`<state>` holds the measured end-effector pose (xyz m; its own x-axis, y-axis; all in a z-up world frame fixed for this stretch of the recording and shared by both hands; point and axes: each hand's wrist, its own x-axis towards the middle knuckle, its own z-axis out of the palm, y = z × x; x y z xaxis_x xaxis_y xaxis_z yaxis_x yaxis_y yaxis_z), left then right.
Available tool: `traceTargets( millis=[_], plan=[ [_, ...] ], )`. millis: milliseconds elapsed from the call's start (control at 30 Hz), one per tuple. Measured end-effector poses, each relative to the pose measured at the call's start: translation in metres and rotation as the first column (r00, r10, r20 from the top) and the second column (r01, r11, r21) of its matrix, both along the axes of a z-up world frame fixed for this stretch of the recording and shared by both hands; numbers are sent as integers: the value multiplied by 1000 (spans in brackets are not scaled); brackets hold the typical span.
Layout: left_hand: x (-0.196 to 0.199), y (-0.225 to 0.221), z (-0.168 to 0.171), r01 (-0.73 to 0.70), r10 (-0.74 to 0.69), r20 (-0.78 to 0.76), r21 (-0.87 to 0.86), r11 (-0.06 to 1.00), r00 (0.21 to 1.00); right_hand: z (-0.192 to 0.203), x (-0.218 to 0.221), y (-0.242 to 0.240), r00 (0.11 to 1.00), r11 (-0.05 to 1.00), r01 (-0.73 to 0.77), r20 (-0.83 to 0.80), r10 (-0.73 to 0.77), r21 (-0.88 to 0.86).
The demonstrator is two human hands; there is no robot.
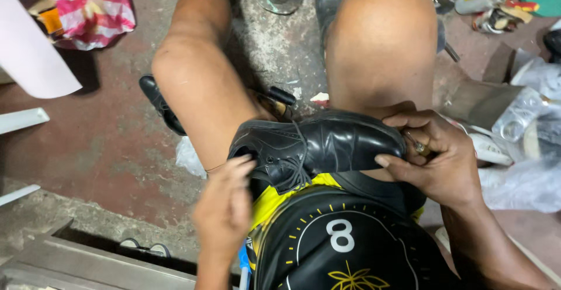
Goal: The person stitches the sole and upper of a black leather shoe together using a needle and thread by hand.
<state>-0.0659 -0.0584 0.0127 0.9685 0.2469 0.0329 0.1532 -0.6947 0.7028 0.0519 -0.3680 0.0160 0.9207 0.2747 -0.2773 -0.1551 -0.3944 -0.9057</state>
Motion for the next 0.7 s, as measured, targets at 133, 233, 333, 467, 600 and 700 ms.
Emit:
traceTargets(
  millis=[133, 233, 333, 467, 600, 700],
  plan=[
    [35, -10, 6, 219, -245, -348, -111, 969, 905, -2, 1, 4, 991, 999, 32, -129, -32, -1],
    [42, 6, 2, 155, -275, -333, -345, 926, 902, 1, -2, 7, 1000, 999, -31, 0, 31, -40],
    [44, 14, -5, 54, -257, -502, -383, 922, 826, 7, -1, 14, 995, 993, -76, 50, 81, -89],
    [47, 11, -18, 3, -209, -347, -510, 860, 914, 22, 2, 16, 977, 987, -86, -205, 57, -133],
    [38, 7, -26, -290, -61, -553, -524, 801, 831, 50, 19, -11, 780, 731, -526, -589, 210, -436],
    [33, 8, -30, -368, -23, -583, -543, 755, 812, 65, 33, -28, 661, 404, -747, -657, 362, -528]
  ],
)
